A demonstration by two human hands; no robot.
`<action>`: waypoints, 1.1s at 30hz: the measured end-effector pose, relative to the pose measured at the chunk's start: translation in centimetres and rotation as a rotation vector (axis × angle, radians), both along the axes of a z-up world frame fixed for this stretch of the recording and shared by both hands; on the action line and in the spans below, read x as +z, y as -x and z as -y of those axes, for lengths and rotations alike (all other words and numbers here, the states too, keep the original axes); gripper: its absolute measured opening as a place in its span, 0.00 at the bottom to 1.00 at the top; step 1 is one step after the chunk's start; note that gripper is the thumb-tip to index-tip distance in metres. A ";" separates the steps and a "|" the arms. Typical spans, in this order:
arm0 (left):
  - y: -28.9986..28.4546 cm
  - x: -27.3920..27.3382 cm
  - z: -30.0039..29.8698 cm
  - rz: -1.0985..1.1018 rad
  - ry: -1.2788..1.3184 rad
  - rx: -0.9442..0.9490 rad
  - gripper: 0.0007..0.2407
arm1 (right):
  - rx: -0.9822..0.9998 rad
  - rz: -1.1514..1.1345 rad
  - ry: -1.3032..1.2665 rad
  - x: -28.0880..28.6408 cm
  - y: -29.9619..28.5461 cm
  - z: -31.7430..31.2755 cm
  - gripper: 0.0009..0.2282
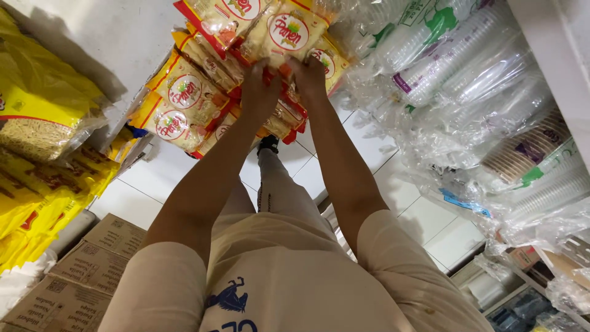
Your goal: The person organizes snack packages on a shelf by picking up individual bags, wiping or smoothing them by hand, and placing them into neat stacks among other food items.
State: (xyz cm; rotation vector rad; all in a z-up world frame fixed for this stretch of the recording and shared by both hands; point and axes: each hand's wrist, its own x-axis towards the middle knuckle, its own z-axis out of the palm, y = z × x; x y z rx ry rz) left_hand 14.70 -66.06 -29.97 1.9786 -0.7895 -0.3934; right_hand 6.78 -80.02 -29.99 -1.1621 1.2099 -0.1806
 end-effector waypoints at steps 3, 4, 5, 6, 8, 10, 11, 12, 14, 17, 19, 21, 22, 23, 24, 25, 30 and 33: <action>0.4 0.7 -1.7 -0.225 -0.018 -0.023 0.14 | -0.121 0.198 -0.155 -1.3 1.7 0.1 0.10; 0.5 0.9 -2.5 -0.249 -0.015 -0.002 0.15 | -0.113 0.201 -0.208 -1.4 2.6 -0.1 0.09; 0.7 1.2 -3.4 -0.274 -0.012 0.019 0.16 | -0.104 0.205 -0.261 -1.4 3.9 -0.5 0.09; 0.8 1.6 -4.3 -0.394 0.013 0.088 0.17 | -0.093 0.214 -0.310 -1.3 4.9 -0.7 0.08; 1.1 2.6 -6.5 -0.634 0.069 0.224 0.17 | -0.031 0.291 -0.325 -0.5 7.4 -2.1 0.09; 0.0 3.7 -8.4 -0.518 0.013 0.228 0.17 | -0.056 0.382 -0.438 0.2 8.9 -3.9 0.14; -0.3 4.4 -9.2 -0.462 -0.016 0.231 0.17 | 0.009 0.391 -0.437 0.7 9.8 -5.1 0.15; -0.4 5.5 -9.9 -0.570 0.070 0.189 0.18 | 0.074 0.401 -0.432 1.1 10.7 -6.1 0.16; -0.7 8.2 -11.0 -0.781 0.245 0.099 0.18 | 0.202 0.373 -0.361 1.9 11.0 -8.2 0.17; -0.7 12.7 -11.1 -1.100 0.532 0.044 0.18 | 0.446 0.316 -0.309 4.3 10.7 -10.5 0.19; -0.8 15.2 -10.9 -1.060 0.389 0.126 0.15 | 0.541 0.269 -0.283 6.7 9.8 -11.5 0.18; -0.8 17.2 -11.2 -1.007 0.365 0.160 0.13 | 0.595 0.368 -0.219 9.6 8.8 -11.7 0.18; -0.9 18.1 -11.4 -0.972 0.411 0.148 0.12 | 0.599 0.494 -0.166 11.0 8.2 -11.5 0.19; -0.9 18.9 -11.6 -0.936 0.457 0.136 0.11 | 0.603 0.620 -0.115 12.5 7.5 -11.3 0.19; -0.8 19.6 -11.8 -0.914 0.463 0.125 0.11 | 0.562 0.662 -0.109 13.9 6.9 -11.1 0.19; -0.6 20.2 -12.1 -0.892 0.469 0.114 0.11 | 0.522 0.704 -0.104 15.2 6.2 -10.8 0.18; 2.5 23.0 -13.7 -0.930 0.483 0.170 0.11 | 0.237 0.747 -0.096 19.9 4.9 -12.2 0.13; 4.2 25.0 -15.8 -0.961 0.548 0.234 0.11 | 0.179 0.791 -0.066 21.2 4.5 -14.0 0.11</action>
